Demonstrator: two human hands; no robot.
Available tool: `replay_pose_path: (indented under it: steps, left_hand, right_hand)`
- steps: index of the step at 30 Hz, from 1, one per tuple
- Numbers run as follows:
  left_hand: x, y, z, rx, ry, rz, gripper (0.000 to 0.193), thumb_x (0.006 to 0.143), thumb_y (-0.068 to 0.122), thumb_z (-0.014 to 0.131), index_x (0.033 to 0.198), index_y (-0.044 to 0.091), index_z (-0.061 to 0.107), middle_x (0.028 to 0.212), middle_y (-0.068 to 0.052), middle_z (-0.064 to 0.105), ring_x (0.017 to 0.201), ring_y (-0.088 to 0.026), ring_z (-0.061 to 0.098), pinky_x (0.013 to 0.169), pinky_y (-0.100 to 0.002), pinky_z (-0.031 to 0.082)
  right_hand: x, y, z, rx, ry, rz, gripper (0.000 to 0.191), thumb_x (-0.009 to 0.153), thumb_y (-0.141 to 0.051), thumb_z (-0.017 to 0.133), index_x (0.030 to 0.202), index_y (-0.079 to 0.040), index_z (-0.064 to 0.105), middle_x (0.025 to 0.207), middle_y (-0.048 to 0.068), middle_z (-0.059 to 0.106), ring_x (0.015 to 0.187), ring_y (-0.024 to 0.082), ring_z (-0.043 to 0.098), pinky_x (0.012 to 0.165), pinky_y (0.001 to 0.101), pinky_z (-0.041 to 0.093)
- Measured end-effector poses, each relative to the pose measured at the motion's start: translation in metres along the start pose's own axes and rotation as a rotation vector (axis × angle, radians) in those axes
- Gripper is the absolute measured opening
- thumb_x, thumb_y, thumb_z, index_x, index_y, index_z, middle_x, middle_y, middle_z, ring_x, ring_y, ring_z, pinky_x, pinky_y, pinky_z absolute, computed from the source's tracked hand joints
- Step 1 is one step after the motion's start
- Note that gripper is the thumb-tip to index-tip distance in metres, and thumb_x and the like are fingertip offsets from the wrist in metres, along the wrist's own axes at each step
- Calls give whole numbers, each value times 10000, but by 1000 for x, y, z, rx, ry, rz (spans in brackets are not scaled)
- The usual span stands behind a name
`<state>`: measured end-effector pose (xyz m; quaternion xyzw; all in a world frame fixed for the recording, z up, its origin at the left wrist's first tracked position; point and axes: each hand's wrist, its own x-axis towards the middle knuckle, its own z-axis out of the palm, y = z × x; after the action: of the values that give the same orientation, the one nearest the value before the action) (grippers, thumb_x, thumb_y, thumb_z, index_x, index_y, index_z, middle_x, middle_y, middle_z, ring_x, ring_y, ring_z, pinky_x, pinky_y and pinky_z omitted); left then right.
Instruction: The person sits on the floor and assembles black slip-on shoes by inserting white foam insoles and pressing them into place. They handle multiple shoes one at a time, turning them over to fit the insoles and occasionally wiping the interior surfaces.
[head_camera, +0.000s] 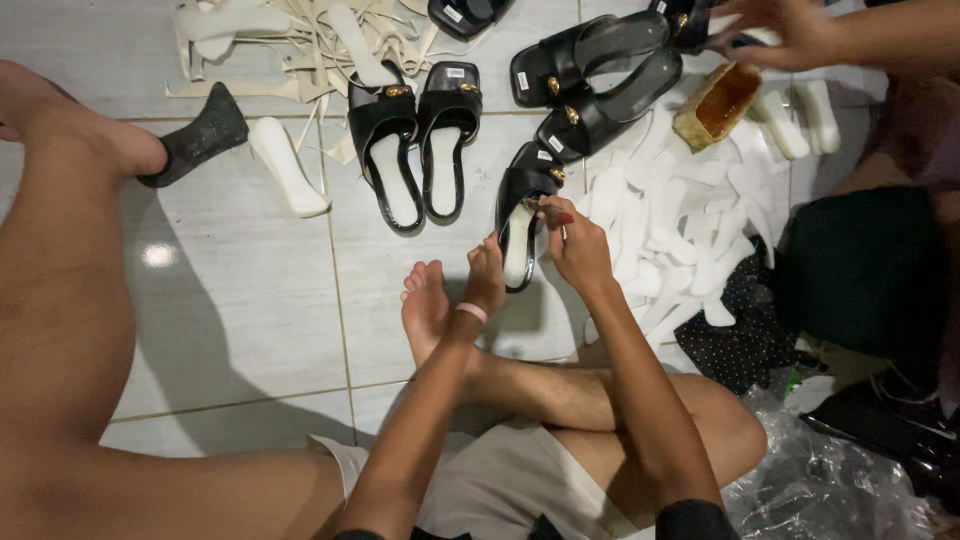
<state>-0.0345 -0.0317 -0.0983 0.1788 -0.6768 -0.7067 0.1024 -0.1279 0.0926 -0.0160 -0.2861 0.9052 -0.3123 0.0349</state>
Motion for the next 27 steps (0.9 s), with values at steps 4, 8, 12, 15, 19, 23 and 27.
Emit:
replay_pose_path:
  steps: [4,8,12,15,19,23,27]
  left_hand:
    - [-1,-6,2,2,-43,-152,787,1071,566,130,1411,5,564,894,-242,648,904,-339,587,947,-448,438]
    - [-3,-13,4,91,-51,-171,835,1048,601,69,1450,33,530,1091,-246,656,1077,-379,495,1065,-485,321]
    - [2,-15,4,98,-55,-116,870,1054,631,26,1461,43,522,1245,-247,637,1155,-405,484,1083,-503,293]
    - [2,-15,4,158,-45,-172,867,1055,645,72,1505,13,458,1257,-270,610,1197,-429,438,1098,-498,283]
    - [0,-13,2,103,-87,-112,857,1053,618,47,1466,18,498,1258,-251,630,1192,-420,462,1111,-490,253]
    - [-1,-10,0,113,-96,-107,797,1075,562,46,1471,34,490,1171,-243,663,1170,-405,512,1117,-479,274]
    - [-1,-8,-1,81,-88,-148,735,1090,500,70,1503,50,478,1176,-274,661,1168,-410,515,1131,-475,305]
  right_hand:
    - [1,1,6,38,-43,33,272,1000,-61,588,1261,-127,634,1037,131,753,860,352,736,722,413,587]
    - [-13,-4,0,9,-131,85,265,1005,-65,578,1254,-123,646,995,138,744,829,352,733,719,415,584]
    - [-39,-18,-16,-58,-205,-49,192,986,-102,605,1166,-87,669,1096,145,761,782,352,726,660,417,568]
    - [-61,-28,-24,85,-251,21,222,978,-143,623,1183,-99,695,985,120,758,819,293,766,684,368,605]
    - [-46,-14,-27,90,-166,59,240,995,-74,550,1184,-107,694,1024,101,771,800,272,771,717,364,602]
    - [-13,-4,-5,65,-8,-91,347,937,-8,534,1258,-70,652,1144,163,740,900,342,739,791,384,589]
    - [-11,-13,6,58,-75,-47,284,991,7,550,1238,-83,660,1086,151,749,906,335,742,801,378,604]
